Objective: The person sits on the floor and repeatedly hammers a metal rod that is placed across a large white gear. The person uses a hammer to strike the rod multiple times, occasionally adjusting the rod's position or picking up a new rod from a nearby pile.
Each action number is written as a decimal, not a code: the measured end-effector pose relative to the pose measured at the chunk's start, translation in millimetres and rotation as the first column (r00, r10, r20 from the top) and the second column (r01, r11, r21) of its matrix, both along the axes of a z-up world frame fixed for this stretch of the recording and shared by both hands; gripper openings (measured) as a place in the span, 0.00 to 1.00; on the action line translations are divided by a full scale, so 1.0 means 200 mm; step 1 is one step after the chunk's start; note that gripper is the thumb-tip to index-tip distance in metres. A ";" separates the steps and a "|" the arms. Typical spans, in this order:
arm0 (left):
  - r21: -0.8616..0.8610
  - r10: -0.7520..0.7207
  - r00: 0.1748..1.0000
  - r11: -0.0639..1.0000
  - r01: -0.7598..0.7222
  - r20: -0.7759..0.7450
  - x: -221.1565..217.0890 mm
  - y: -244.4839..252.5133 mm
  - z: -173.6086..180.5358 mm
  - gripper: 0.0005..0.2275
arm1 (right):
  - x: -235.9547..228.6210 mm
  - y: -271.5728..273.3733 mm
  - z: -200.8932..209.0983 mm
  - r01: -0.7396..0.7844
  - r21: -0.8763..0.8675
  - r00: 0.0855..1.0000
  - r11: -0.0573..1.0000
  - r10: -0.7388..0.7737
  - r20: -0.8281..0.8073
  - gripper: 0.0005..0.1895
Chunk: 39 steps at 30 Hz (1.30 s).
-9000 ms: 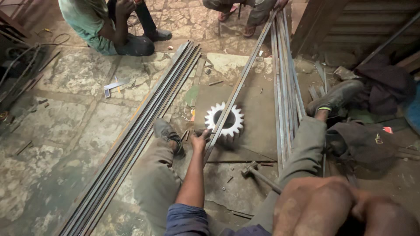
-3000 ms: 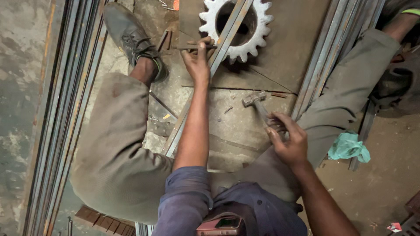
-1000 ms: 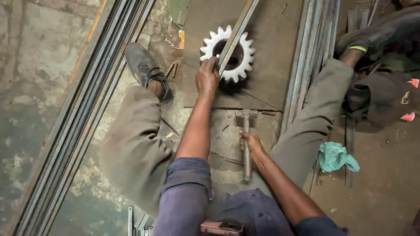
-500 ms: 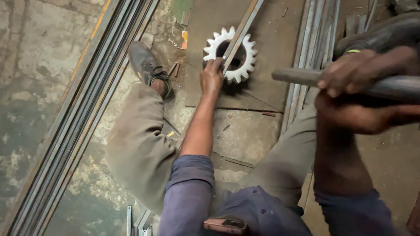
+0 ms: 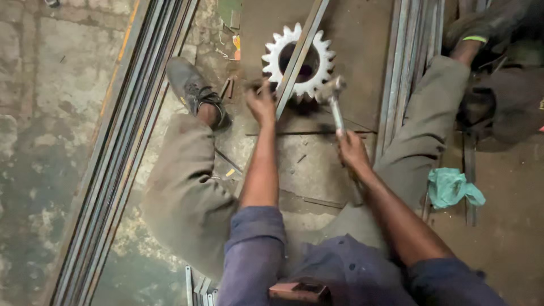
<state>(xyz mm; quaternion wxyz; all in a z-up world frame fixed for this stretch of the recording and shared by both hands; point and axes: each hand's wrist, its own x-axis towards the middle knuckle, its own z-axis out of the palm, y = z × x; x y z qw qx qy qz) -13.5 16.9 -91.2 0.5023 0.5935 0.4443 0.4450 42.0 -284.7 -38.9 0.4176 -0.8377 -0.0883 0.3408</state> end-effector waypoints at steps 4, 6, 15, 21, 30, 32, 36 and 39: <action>-0.371 0.322 0.911 0.903 -0.215 0.257 -0.05 -0.04 -0.06 0.20 | 0.03 -0.08 -0.28 -0.222 -0.262 0.973 0.939 0.232 0.006 0.27; -0.375 0.282 0.914 0.913 -0.162 0.291 -0.07 -0.06 -0.06 0.20 | 0.04 -0.08 -0.38 -0.257 -0.346 0.965 0.902 0.223 -0.136 0.29; -0.259 -0.090 0.947 0.950 0.175 0.309 0.01 -0.14 0.01 0.16 | 0.08 -0.07 -0.56 -0.282 -0.451 0.956 0.847 0.288 -0.058 0.32; -0.396 -0.103 0.960 0.896 0.204 0.261 0.00 -0.10 0.04 0.16 | 0.07 -0.07 -0.53 -0.280 -0.407 0.958 0.869 0.283 -0.055 0.30; -0.369 -0.186 0.952 0.890 0.268 0.243 -0.02 -0.07 0.07 0.15 | 0.07 -0.01 -0.35 -0.287 -0.426 0.957 0.858 0.275 -0.090 0.29; -0.368 -0.197 0.948 0.886 0.282 0.250 -0.02 -0.07 0.07 0.15 | 0.07 0.00 -0.33 -0.267 -0.443 0.963 0.856 0.216 -0.162 0.29; -0.314 -0.199 0.966 0.917 0.244 0.168 -0.02 -0.07 0.05 0.14 | 0.07 0.00 -0.33 -0.279 -0.454 0.960 0.846 0.260 -0.106 0.29; -0.272 -0.198 0.974 0.937 0.221 0.109 -0.03 -0.07 0.06 0.14 | 0.07 0.00 -0.37 -0.278 -0.465 0.960 0.840 0.265 -0.096 0.29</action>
